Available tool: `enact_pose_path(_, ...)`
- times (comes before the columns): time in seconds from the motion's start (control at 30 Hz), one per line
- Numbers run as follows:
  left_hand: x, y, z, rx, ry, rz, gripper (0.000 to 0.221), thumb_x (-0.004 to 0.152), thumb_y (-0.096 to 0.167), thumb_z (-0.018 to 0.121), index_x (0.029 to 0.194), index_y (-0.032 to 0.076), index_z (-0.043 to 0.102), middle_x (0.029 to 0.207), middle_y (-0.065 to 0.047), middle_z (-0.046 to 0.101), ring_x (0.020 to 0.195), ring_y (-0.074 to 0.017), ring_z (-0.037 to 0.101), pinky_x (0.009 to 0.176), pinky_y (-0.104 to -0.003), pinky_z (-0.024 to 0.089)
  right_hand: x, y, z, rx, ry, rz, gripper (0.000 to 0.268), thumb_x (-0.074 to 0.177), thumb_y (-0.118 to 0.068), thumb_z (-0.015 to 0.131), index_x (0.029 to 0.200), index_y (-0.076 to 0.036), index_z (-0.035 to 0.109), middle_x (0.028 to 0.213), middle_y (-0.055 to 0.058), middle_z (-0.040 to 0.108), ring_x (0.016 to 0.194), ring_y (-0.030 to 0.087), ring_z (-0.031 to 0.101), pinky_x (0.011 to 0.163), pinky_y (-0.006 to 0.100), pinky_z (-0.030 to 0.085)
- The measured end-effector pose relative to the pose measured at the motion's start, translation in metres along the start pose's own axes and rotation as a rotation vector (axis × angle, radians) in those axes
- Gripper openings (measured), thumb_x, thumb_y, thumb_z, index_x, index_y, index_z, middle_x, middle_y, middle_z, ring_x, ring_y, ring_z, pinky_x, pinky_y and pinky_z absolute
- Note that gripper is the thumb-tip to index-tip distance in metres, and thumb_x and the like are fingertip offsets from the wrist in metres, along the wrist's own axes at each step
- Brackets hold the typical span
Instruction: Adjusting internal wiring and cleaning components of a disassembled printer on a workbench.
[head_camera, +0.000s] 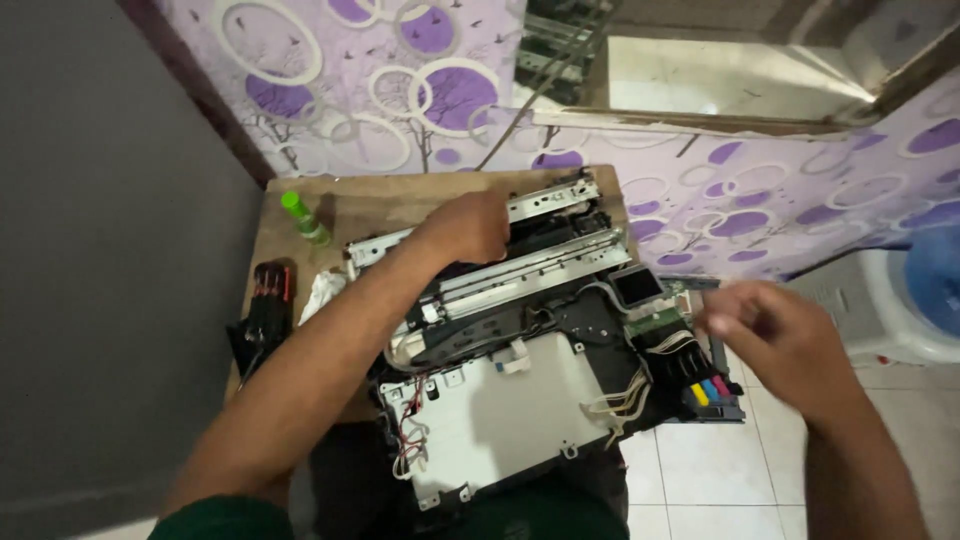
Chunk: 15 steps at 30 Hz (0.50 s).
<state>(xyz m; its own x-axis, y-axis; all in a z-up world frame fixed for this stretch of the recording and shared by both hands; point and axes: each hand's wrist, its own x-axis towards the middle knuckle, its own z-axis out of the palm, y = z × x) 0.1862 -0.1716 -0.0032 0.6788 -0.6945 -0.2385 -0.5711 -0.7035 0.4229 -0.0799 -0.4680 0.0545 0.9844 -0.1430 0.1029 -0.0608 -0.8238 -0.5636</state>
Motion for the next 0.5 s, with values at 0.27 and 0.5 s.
enact_pose_path(0.27, -0.012, -0.002, 0.004, -0.223, 0.028, 0.027, 0.037, 0.085, 0.026, 0.064, 0.107, 0.000, 0.078, 0.102, -0.028, 0.075, 0.102, -0.0506, 0.070, 0.081, -0.056, 0.057, 0.132, 0.003, 0.054, 0.154, 0.045, -0.254, 0.033, 0.088, -0.003, 0.079, 0.120, -0.005, 0.073, 0.108, 0.017, 0.073, 0.096, 0.033, 0.071, 0.073, 0.037, 0.059)
enact_pose_path(0.5, -0.018, -0.004, 0.001, -0.230, 0.059, 0.107, 0.035, 0.084, 0.024, 0.064, 0.112, 0.008, 0.078, 0.108, -0.022, 0.075, 0.108, -0.0463, 0.069, 0.088, -0.054, 0.058, 0.175, -0.019, 0.067, 0.029, -0.078, -0.438, 0.046, 0.081, -0.007, 0.079, 0.126, -0.006, 0.072, 0.113, 0.024, 0.069, 0.108, 0.048, 0.066, 0.089, 0.057, 0.056)
